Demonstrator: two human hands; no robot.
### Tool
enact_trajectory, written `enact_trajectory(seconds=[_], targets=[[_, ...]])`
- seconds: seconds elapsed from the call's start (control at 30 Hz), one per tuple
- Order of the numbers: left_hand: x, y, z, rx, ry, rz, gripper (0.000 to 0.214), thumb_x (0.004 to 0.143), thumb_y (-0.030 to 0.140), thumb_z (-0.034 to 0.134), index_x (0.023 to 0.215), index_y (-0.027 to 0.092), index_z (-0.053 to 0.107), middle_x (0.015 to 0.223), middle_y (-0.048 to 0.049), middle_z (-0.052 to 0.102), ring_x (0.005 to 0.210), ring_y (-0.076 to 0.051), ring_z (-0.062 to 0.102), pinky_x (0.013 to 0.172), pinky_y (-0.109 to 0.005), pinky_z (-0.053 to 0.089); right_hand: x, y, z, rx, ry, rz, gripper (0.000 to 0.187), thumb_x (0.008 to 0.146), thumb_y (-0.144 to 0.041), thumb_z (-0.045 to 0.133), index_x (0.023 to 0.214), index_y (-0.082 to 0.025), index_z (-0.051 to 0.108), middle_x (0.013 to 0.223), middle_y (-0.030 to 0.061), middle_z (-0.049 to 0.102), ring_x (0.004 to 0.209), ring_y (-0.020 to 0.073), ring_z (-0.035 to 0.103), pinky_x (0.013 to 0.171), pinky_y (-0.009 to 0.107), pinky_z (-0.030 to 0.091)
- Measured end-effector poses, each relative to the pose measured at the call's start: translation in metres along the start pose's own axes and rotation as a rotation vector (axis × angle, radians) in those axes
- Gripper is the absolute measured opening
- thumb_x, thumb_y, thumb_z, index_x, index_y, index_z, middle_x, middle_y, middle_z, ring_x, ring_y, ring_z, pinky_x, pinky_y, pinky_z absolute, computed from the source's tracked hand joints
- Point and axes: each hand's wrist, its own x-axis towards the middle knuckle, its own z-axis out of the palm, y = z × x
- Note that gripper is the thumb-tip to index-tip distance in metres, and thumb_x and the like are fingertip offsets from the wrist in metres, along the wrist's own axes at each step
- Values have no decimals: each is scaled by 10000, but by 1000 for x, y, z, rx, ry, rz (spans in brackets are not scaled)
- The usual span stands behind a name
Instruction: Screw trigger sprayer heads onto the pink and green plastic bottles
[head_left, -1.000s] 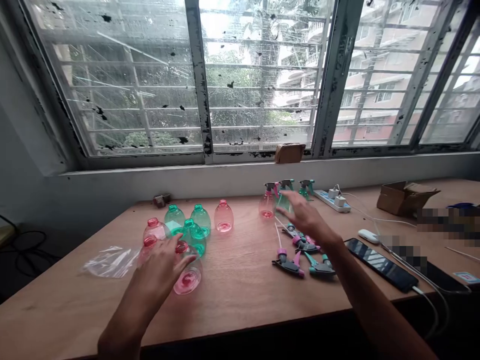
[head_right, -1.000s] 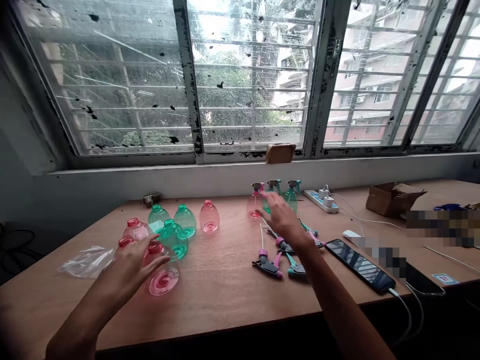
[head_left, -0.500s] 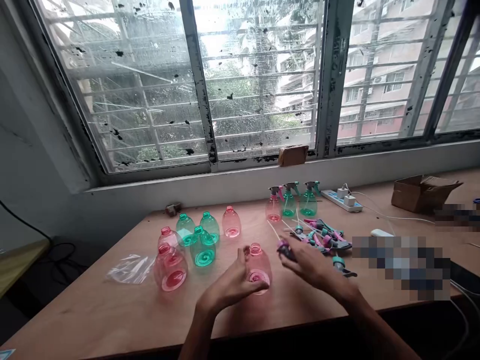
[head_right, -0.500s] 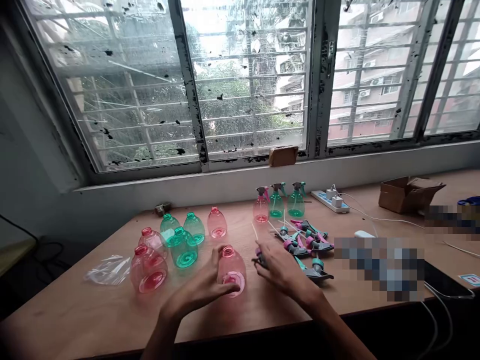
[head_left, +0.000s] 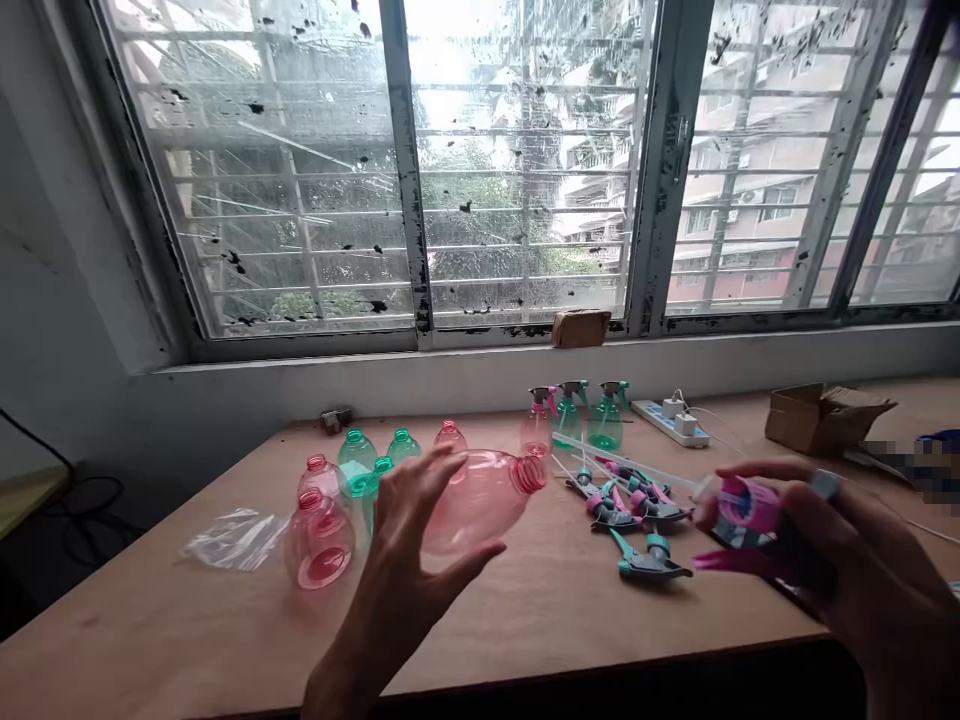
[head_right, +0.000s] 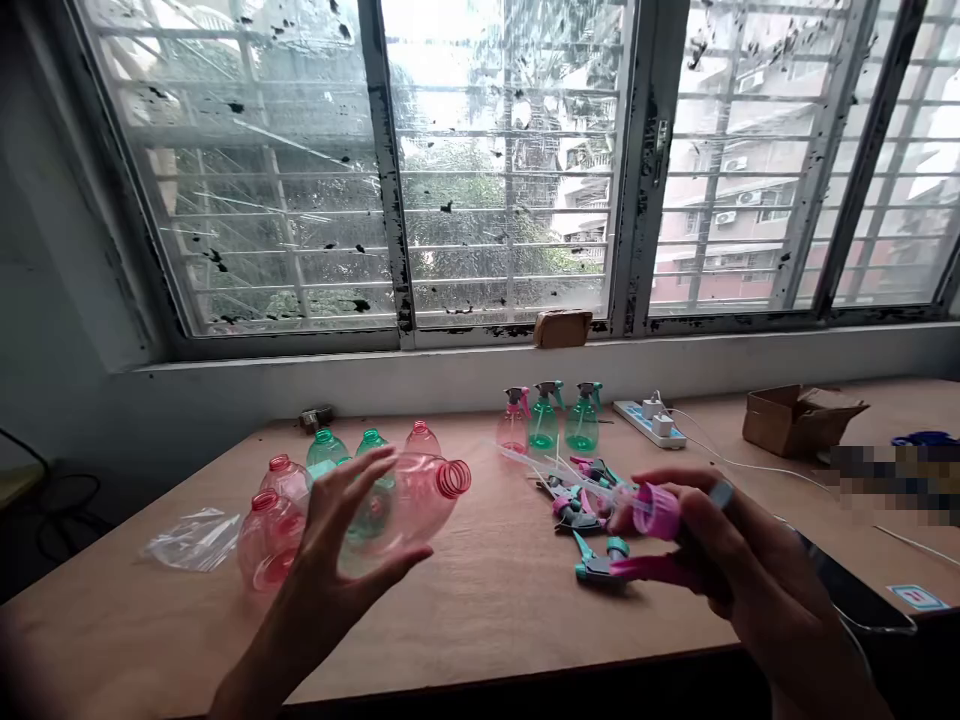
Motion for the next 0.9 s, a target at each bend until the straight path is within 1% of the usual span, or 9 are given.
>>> enact_trajectory(seconds=[0.1, 0.2, 0.27, 0.37, 0.43, 0.53, 0.6, 0.73, 0.9], targets=[[-3, -1, -13, 90, 49, -30, 698, 1035, 450, 818, 1642, 558, 490, 1698, -56, 441, 1611, -383, 462, 1284, -596, 480, -9, -7, 2, 144, 90, 187, 413, 942, -726, 792, 1017, -323, 848, 824, 93, 831, 727, 335, 851, 613, 410, 779], [-5, -3, -11, 93, 1, -18, 717, 1037, 513, 802, 1662, 571, 455, 1642, -60, 506, 1554, -371, 538, 1244, -573, 537, -10, -4, 16, 97, 3, 227, 464, 914, -718, 840, 1062, -279, 850, 860, 86, 822, 740, 303, 837, 675, 389, 777], [-6, -3, -5, 89, 28, 21, 720, 1031, 577, 785, 1665, 523, 449, 1615, -73, 563, 1533, -373, 560, 1228, -568, 553, -6, 1, 28, 45, -126, 203, 492, 940, -719, 822, 1105, -257, 840, 853, 62, 793, 728, 260, 808, 703, 366, 766], [-5, 1, 7, 56, 76, 87, 712, 1011, 645, 774, 1620, 427, 476, 1577, -102, 632, 1494, -379, 599, 1224, -573, 558, 3, 13, 48, 43, -280, 160, 515, 982, -737, 772, 1133, -247, 814, 801, 22, 734, 713, 215, 749, 648, 314, 729], [-4, 6, 12, 43, 29, 122, 716, 995, 632, 801, 1599, 407, 489, 1576, -111, 647, 1504, -388, 595, 1233, -584, 552, 8, 21, 60, 94, -323, 153, 528, 982, -744, 767, 1148, -244, 805, 820, 17, 731, 749, 212, 738, 665, 314, 720], [-5, 11, 12, 24, -30, 130, 744, 979, 621, 824, 1613, 429, 486, 1607, -106, 633, 1581, -400, 534, 1255, -589, 536, 12, 32, 72, 71, -304, 100, 528, 804, -653, 980, 1072, -232, 812, 858, 8, 731, 784, 218, 728, 725, 335, 717], [-7, 12, 9, -17, -42, 107, 720, 987, 643, 799, 1616, 458, 500, 1647, -96, 591, 1586, -390, 543, 1257, -564, 543, 13, 38, 76, 7, -281, 37, 510, 700, -539, 1070, 1016, -231, 813, 868, -1, 732, 770, 212, 717, 680, 297, 688], [-11, 13, 4, -27, -50, 68, 697, 982, 649, 794, 1613, 515, 527, 1738, -78, 472, 1622, -401, 506, 1269, -560, 539, 10, 41, 79, -29, -292, -64, 349, 813, -457, 1009, 1036, -252, 836, 947, 7, 763, 749, 183, 703, 621, 243, 626], [-7, 15, 4, -151, 52, 25, 1032, 882, 672, 895, 1733, 500, 339, 1816, -109, 400, 1697, -428, 381, 1297, -623, 496, 2, 29, 79, -10, -283, -76, 305, 816, -439, 1013, 1014, -251, 876, 874, 14, 774, 701, 185, 672, 579, 245, 572]])
